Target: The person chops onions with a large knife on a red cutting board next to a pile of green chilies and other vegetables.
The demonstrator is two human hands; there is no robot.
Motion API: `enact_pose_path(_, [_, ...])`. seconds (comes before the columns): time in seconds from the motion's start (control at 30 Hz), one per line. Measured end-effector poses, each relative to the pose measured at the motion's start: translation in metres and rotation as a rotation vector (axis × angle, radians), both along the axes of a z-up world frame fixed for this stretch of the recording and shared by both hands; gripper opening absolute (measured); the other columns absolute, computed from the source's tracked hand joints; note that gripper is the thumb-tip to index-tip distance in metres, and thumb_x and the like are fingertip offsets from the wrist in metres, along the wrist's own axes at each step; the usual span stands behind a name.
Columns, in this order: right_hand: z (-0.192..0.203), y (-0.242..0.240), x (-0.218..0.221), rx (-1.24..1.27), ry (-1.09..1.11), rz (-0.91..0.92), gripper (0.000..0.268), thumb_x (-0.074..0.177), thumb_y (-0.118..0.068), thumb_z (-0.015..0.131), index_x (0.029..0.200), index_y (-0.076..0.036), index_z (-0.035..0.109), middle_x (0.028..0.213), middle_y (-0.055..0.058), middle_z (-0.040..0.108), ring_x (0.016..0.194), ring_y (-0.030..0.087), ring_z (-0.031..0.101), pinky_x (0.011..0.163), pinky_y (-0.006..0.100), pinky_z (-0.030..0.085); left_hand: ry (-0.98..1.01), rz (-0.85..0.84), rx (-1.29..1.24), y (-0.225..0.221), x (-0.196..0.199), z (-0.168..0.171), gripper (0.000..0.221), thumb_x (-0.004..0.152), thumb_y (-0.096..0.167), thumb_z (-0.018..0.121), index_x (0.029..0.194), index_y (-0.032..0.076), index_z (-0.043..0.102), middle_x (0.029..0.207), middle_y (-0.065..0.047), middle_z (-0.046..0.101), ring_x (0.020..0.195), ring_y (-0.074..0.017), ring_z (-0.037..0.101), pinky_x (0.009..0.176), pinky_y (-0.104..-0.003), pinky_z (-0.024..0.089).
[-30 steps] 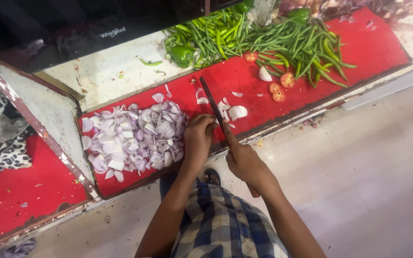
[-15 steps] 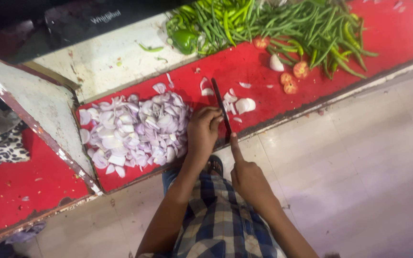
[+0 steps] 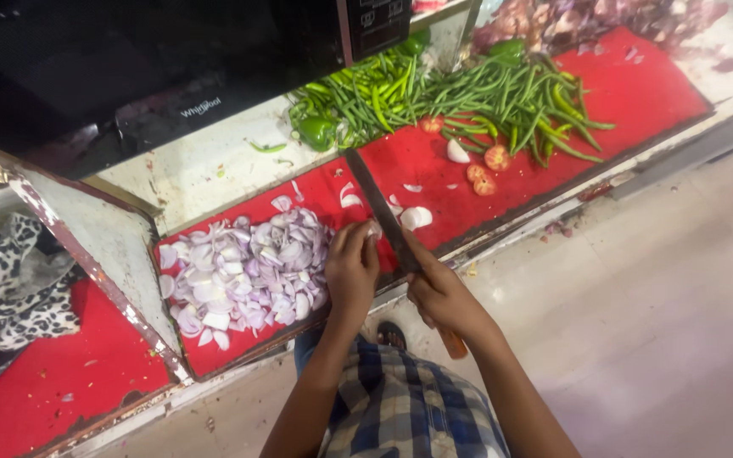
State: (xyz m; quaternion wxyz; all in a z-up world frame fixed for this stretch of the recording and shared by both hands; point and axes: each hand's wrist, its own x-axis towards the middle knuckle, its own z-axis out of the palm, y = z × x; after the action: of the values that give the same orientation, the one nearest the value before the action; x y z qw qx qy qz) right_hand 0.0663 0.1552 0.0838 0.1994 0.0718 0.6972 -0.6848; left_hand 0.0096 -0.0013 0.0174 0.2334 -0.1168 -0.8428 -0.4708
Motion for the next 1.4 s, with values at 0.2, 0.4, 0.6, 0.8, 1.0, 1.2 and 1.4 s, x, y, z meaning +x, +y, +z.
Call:
enact_pose_path(0.2, [0.003, 0.031, 0.029, 0.029, 0.096, -0.191, 0.077, 0.093, -0.001, 0.047, 0.163, -0.026, 0.027, 0.065, -0.003, 0.048, 0.045, 0.006, 0.044, 0.041, 0.025, 0.042, 0.123, -0.115, -0.256, 0.026, -0.010, 0.020, 0.035, 0.086, 0.016, 0.075, 0.120, 0.007, 0.072, 0.113, -0.013, 0.068, 0.102, -0.0325, 0.066, 0.085, -0.044, 0.053])
enact_pose_path(0.4, [-0.003, 0.044, 0.044, 0.151, 0.051, -0.280, 0.076, 0.094, -0.004, 0.047, 0.163, -0.029, 0.026, 0.065, -0.002, 0.048, 0.047, 0.006, 0.044, 0.042, 0.025, 0.043, 0.123, -0.180, -0.482, 0.050, -0.042, 0.003, 0.025, 0.084, 0.014, 0.073, 0.108, 0.009, 0.074, 0.104, -0.007, 0.070, 0.104, -0.0283, 0.065, 0.089, -0.045, 0.048])
enact_pose_path(0.6, [-0.014, 0.040, 0.050, 0.170, 0.009, -0.274, 0.075, 0.094, -0.005, 0.045, 0.163, -0.029, 0.026, 0.064, -0.001, 0.048, 0.047, 0.009, 0.043, 0.043, 0.028, 0.045, 0.026, -0.167, -0.556, 0.034, -0.057, 0.003, 0.015, 0.087, 0.014, 0.071, 0.100, 0.012, 0.076, 0.101, -0.005, 0.072, 0.103, -0.0267, 0.063, 0.087, -0.045, 0.046])
enact_pose_path(0.8, [-0.020, 0.035, 0.046, 0.224, 0.018, -0.256, 0.077, 0.092, -0.005, 0.045, 0.163, -0.027, 0.026, 0.064, -0.001, 0.050, 0.048, 0.009, 0.045, 0.046, 0.029, 0.047, 0.184, -0.300, -0.540, 0.045, -0.061, 0.011, 0.037, 0.073, 0.020, 0.077, 0.108, 0.007, 0.077, 0.108, -0.010, 0.072, 0.104, -0.0293, 0.062, 0.088, -0.053, 0.039])
enact_pose_path(1.0, [-0.021, 0.035, 0.047, 0.245, -0.006, -0.277, 0.077, 0.092, -0.005, 0.045, 0.163, -0.028, 0.027, 0.064, 0.001, 0.051, 0.049, 0.011, 0.046, 0.046, 0.030, 0.047, 0.054, -0.373, -0.612, 0.050, -0.072, -0.010, 0.016, 0.091, 0.021, 0.072, 0.099, 0.008, 0.075, 0.113, -0.009, 0.073, 0.110, -0.0275, 0.063, 0.101, -0.053, 0.039])
enact_pose_path(1.2, [-0.030, 0.039, 0.048, 0.244, 0.003, -0.296, 0.079, 0.091, -0.005, 0.047, 0.163, -0.030, 0.025, 0.066, 0.001, 0.053, 0.050, 0.010, 0.048, 0.046, 0.030, 0.048, -0.125, -0.394, -0.647, 0.043, -0.078, 0.003, 0.025, 0.092, 0.029, 0.070, 0.098, 0.005, 0.075, 0.107, -0.013, 0.071, 0.108, -0.0311, 0.062, 0.096, -0.058, 0.036])
enact_pose_path(1.4, [-0.036, 0.031, 0.050, 0.238, -0.033, -0.267, 0.078, 0.092, -0.006, 0.047, 0.163, -0.030, 0.027, 0.066, 0.003, 0.053, 0.049, 0.012, 0.048, 0.047, 0.030, 0.049, -0.051, -0.267, -0.695, 0.040, -0.078, 0.018, 0.035, 0.082, 0.036, 0.078, 0.100, 0.007, 0.074, 0.107, -0.012, 0.067, 0.107, -0.0324, 0.061, 0.093, -0.057, 0.038])
